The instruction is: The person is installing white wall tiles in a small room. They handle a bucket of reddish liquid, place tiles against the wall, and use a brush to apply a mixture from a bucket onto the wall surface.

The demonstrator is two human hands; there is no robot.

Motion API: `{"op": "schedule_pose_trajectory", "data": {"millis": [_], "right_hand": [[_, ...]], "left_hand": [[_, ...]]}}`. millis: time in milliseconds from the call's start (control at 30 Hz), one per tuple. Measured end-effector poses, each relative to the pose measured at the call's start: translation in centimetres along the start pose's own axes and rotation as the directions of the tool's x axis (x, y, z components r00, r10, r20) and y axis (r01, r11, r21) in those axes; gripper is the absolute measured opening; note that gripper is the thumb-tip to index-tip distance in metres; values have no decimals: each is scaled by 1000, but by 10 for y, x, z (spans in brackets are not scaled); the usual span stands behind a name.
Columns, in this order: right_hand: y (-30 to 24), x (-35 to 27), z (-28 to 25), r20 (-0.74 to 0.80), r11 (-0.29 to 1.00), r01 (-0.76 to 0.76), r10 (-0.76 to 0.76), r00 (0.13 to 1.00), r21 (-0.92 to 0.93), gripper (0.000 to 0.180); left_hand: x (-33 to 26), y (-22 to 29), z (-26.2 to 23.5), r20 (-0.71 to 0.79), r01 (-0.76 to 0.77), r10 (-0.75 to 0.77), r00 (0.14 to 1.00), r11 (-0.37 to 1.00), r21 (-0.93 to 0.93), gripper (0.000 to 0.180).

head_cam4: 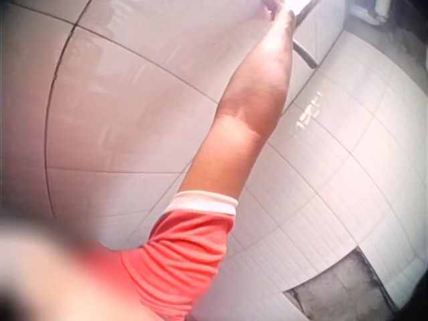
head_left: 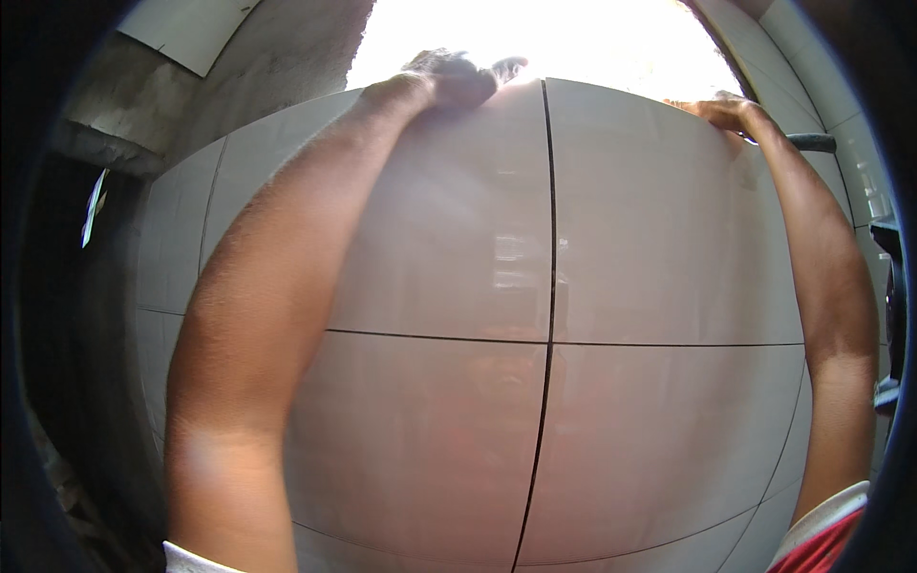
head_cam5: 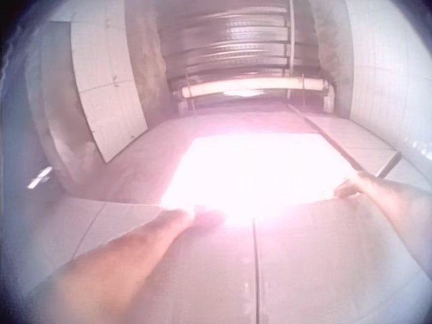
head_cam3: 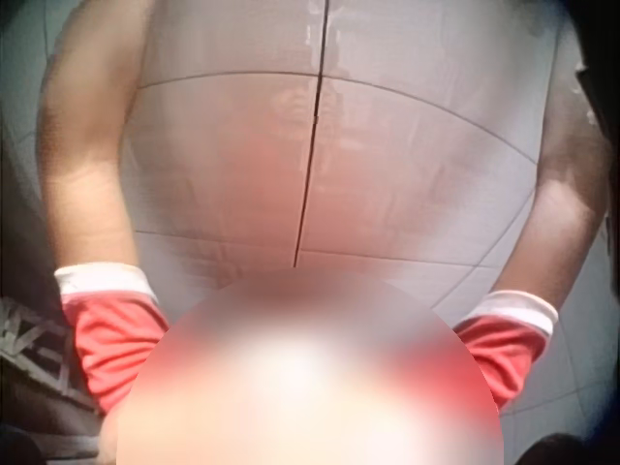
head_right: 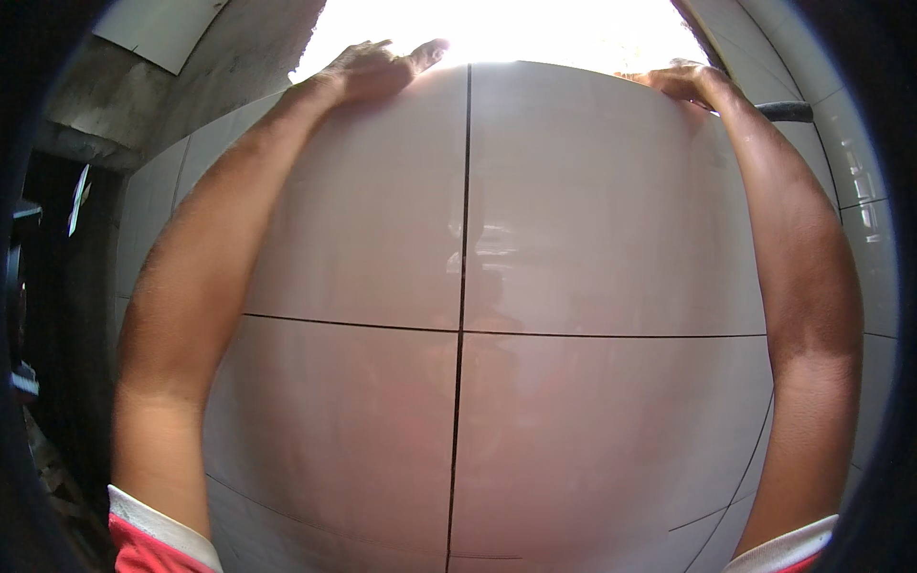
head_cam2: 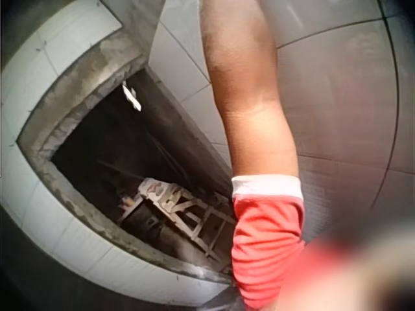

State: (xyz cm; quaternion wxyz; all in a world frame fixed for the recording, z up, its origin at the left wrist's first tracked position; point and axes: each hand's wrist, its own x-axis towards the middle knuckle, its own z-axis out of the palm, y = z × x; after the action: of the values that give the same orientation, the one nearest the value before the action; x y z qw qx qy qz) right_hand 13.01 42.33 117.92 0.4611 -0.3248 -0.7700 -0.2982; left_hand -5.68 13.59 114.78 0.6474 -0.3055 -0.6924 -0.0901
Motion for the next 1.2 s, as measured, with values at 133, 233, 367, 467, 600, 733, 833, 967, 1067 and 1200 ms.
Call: {"op": "schedule_pose_trajectory", "data": {"millis": [133, 233, 367, 467, 600, 733, 833, 967, 1067, 1200], "right_hand": [[10, 14, 0, 97, 943, 148, -125, 987, -298, 42], [14, 16, -1, -62, 992, -10, 2, 998, -129, 41], [11, 11, -11, -122, 995, -58, 48, 991, -80, 39], [16, 11, -13, -142, 993, -82, 70, 987, -80, 38], [36, 6, -12, -132, 988, -116, 102, 986, -104, 37], [43, 4, -7, -116, 983, -128, 112, 987, -135, 35], [35, 7, -8, -113, 978, -138, 121, 986, -159, 35], [28, 12, -11, -111, 966, -173, 154, 982, -192, 34], [28, 10, -10, -110, 961, -184, 163, 980, -209, 33], [26, 6, -6, -104, 955, -195, 176, 979, -224, 33]], "left_hand": [[25, -19, -12, 61, -29, 37, 997, 991, -129, 57], [34, -51, -20, -75, 184, -185, 980, 983, -13, 38], [33, -111, -22, -72, -113, 138, 988, 953, 280, 20], [62, -149, 2, 75, -90, 68, 995, 937, 338, 25], [84, -189, 24, 211, -72, -33, 977, 880, 469, 21], [88, -202, 25, 586, -592, 133, 799, 3, 806, 14], [91, -196, 23, 490, -369, -169, 855, 465, 805, 26], [97, -191, 20, 460, -249, -251, 852, 579, 777, 24], [97, -192, 16, 438, -221, -237, 867, 605, 765, 24], [96, -194, 13, 389, -170, -211, 897, 647, 743, 24]]}}
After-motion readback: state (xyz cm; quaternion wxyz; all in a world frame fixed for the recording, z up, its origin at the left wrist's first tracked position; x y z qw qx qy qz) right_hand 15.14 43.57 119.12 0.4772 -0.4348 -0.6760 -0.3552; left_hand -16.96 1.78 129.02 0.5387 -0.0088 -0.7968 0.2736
